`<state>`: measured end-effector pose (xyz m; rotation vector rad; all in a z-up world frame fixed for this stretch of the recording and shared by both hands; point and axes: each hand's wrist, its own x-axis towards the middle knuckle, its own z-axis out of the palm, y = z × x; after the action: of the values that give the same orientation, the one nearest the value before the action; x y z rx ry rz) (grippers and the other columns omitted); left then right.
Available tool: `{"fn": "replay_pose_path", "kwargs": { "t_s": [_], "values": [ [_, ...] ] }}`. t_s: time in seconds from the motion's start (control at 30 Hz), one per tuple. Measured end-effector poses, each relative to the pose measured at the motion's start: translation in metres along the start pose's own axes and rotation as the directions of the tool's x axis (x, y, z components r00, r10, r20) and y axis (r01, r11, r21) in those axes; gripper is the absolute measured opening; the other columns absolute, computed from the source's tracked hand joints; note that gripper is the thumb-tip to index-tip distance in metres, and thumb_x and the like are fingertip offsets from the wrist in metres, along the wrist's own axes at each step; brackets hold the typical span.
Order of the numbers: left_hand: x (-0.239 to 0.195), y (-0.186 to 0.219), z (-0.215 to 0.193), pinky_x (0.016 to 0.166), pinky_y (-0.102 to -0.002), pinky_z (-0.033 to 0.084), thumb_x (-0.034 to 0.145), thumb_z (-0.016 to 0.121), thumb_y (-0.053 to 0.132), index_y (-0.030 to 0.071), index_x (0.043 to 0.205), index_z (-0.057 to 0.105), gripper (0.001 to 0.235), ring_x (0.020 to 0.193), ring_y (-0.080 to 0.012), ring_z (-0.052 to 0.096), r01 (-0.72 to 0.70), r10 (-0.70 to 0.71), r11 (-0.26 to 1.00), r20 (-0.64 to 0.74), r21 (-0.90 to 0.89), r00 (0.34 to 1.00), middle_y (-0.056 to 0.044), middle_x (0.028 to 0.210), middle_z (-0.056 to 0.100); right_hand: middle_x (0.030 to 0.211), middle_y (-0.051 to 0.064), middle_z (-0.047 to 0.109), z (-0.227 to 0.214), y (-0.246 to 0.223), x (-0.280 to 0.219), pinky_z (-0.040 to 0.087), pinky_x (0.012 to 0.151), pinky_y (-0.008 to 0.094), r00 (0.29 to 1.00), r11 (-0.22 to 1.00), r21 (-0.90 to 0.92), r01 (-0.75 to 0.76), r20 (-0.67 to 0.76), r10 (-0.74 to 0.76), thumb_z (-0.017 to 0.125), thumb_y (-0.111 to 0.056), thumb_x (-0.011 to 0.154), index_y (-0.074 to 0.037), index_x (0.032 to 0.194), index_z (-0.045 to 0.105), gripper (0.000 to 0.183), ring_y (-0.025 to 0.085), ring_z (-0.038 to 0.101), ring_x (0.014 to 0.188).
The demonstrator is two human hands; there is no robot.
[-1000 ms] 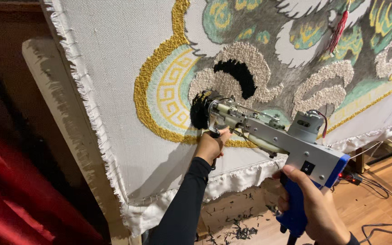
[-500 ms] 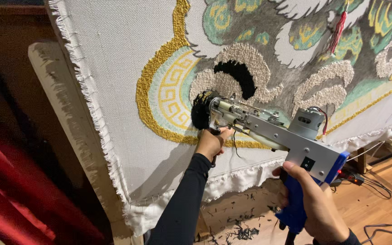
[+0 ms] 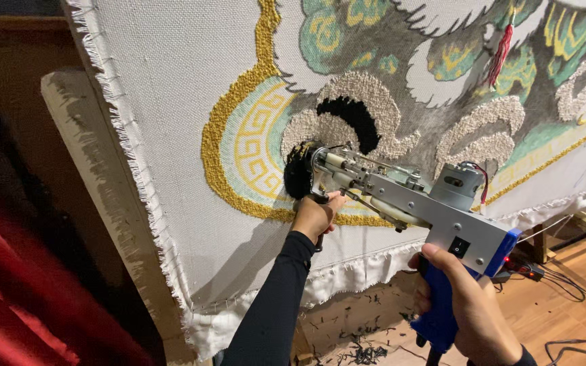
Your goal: The person uses a handheld electric tufting gun to insert black yarn into a stretched canvas, creating a patterned design. They guide the tool along the contours of the design while feeding the yarn with their left hand.
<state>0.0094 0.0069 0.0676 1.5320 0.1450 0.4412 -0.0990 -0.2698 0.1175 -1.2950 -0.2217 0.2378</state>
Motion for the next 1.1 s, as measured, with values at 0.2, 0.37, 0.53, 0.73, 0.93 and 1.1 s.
{"fn": "replay_pose_path", "kwargs": {
  "t_s": [0.2, 0.37, 0.53, 0.73, 0.93, 1.1],
  "values": [
    [0.009, -0.009, 0.002, 0.038, -0.028, 0.039, 0.091, 0.072, 0.031, 0.007, 0.12, 0.077, 0.038, 0.04, -0.0094, 0.049, -0.041, 0.042, 0.999, 0.014, -0.016, 0.999, -0.001, 0.058, 0.06, 0.057, 0.009, 0.05, 0.002, -0.003, -0.003, 0.037, 0.044, 0.035, 0.998, 0.999, -0.048, -0.016, -0.069, 0.013, 0.065, -0.037, 0.086, 0.001, 0.09, 0.068, 0.038, 0.021, 0.049, 0.047],
    [0.015, -0.012, 0.001, 0.038, -0.03, 0.038, 0.091, 0.076, 0.028, 0.001, 0.118, 0.077, 0.038, 0.04, -0.0112, 0.049, -0.054, 0.054, 0.998, 0.002, -0.03, 0.999, -0.004, 0.058, 0.059, 0.057, 0.01, 0.052, 0.006, -0.004, -0.005, 0.04, 0.044, 0.036, 0.996, 0.997, -0.07, 0.027, -0.08, -0.033, 0.067, -0.037, 0.086, 0.002, 0.088, 0.066, 0.039, 0.022, 0.05, 0.046],
    [0.015, -0.008, 0.0, 0.039, -0.03, 0.041, 0.089, 0.074, 0.028, 0.007, 0.121, 0.075, 0.039, 0.039, -0.0119, 0.051, -0.039, 0.039, 0.999, -0.006, 0.011, 0.999, -0.005, 0.057, 0.061, 0.056, 0.01, 0.05, 0.008, -0.007, -0.005, 0.039, 0.044, 0.037, 0.996, 0.997, -0.074, -0.003, -0.085, -0.003, 0.065, -0.038, 0.085, 0.002, 0.09, 0.068, 0.04, 0.022, 0.05, 0.046],
    [0.019, -0.01, 0.0, 0.039, -0.03, 0.04, 0.091, 0.075, 0.03, -0.001, 0.114, 0.078, 0.038, 0.04, -0.0123, 0.052, -0.042, 0.043, 0.999, -0.009, 0.014, 0.999, -0.005, 0.062, 0.06, 0.058, 0.009, 0.051, 0.004, -0.003, -0.001, 0.04, 0.046, 0.036, 0.999, 1.0, -0.032, 0.0, -0.051, -0.002, 0.066, -0.037, 0.087, 0.003, 0.09, 0.066, 0.04, 0.021, 0.049, 0.048],
    [0.018, -0.007, 0.001, 0.038, -0.029, 0.041, 0.089, 0.073, 0.031, 0.008, 0.119, 0.077, 0.038, 0.039, -0.0118, 0.053, -0.034, 0.034, 0.999, -0.008, 0.008, 0.999, -0.005, 0.063, 0.066, 0.058, 0.01, 0.051, 0.003, -0.002, 0.0, 0.04, 0.047, 0.036, 0.998, 1.0, -0.026, 0.002, -0.058, -0.004, 0.065, -0.036, 0.088, 0.003, 0.09, 0.064, 0.04, 0.022, 0.049, 0.049],
    [0.012, 0.003, 0.004, 0.038, -0.029, 0.04, 0.089, 0.073, 0.029, 0.007, 0.12, 0.078, 0.037, 0.04, -0.0114, 0.052, -0.008, 0.009, 0.999, -0.035, 0.041, 0.999, -0.004, 0.064, 0.064, 0.058, 0.008, 0.048, 0.003, -0.004, 0.0, 0.04, 0.047, 0.035, 0.999, 1.0, -0.001, -0.004, -0.041, 0.004, 0.066, -0.037, 0.087, 0.002, 0.091, 0.068, 0.04, 0.02, 0.048, 0.048]
  ]
}}
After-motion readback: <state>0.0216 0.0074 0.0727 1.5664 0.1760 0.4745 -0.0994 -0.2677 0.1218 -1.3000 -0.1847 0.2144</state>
